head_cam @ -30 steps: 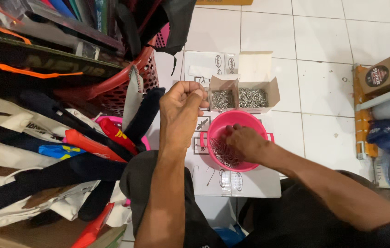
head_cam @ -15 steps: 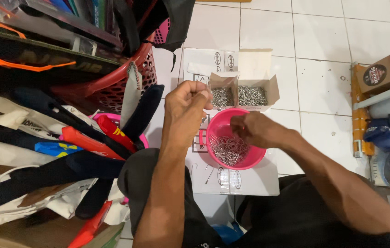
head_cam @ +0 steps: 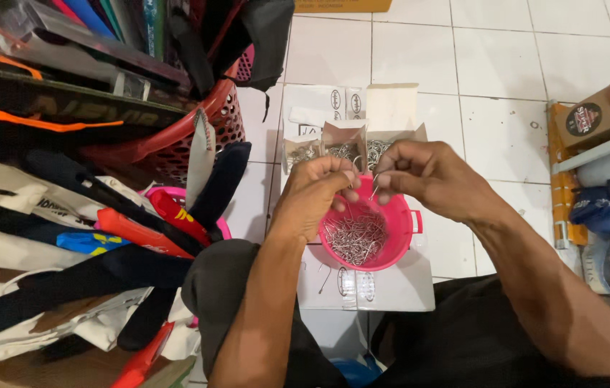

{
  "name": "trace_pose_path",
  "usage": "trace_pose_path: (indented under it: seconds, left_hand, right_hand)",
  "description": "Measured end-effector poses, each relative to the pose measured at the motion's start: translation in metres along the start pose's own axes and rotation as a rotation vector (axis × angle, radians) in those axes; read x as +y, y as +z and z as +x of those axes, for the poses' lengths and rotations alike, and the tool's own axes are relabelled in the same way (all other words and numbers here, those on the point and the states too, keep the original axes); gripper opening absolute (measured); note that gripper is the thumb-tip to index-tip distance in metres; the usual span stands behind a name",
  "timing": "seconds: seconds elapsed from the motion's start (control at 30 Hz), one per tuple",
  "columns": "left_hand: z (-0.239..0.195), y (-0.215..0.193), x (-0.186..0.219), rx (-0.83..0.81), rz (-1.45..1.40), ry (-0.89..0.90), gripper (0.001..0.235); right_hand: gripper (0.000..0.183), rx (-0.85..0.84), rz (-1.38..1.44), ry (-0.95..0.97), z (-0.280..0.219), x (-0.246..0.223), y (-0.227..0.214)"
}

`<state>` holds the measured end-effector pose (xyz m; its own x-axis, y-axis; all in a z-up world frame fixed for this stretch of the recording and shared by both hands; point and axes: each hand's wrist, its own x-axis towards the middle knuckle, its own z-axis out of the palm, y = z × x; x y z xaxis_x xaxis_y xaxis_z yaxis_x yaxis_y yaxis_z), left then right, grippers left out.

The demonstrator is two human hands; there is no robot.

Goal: The person sits on the floor and repeatedly picks up small metal hooks from a pink bowl. They interlock the hooks by hand and place the assembled pieces into a cardboard box. The process continues throughout the clip.

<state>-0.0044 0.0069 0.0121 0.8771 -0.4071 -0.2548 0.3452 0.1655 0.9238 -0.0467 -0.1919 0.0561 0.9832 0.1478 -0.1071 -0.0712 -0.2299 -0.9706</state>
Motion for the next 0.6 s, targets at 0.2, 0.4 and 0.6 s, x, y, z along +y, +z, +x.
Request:
trace_pose_path:
  seconds: [0.2, 0.4, 0.6]
  left_hand:
    - [0.003, 0.008, -0.009, -0.042, -0.031, -0.037, 0.015]
    - [0.01, 0.007, -0.02, -0.02, -0.003, -0.026, 0.014]
    - [0.005, 0.009, -0.014, 0.004, 0.049, -0.031, 0.017]
  right_hand:
    - [0.011, 0.114, -0.061, -0.126, 0.004, 0.024, -0.001]
    - [0.011, 0.144, -0.071, -0.148, 0.009, 0.038, 0.009]
    - [0.012, 0.18, -0.083, -0.149, 0.012, 0.037, 0.016]
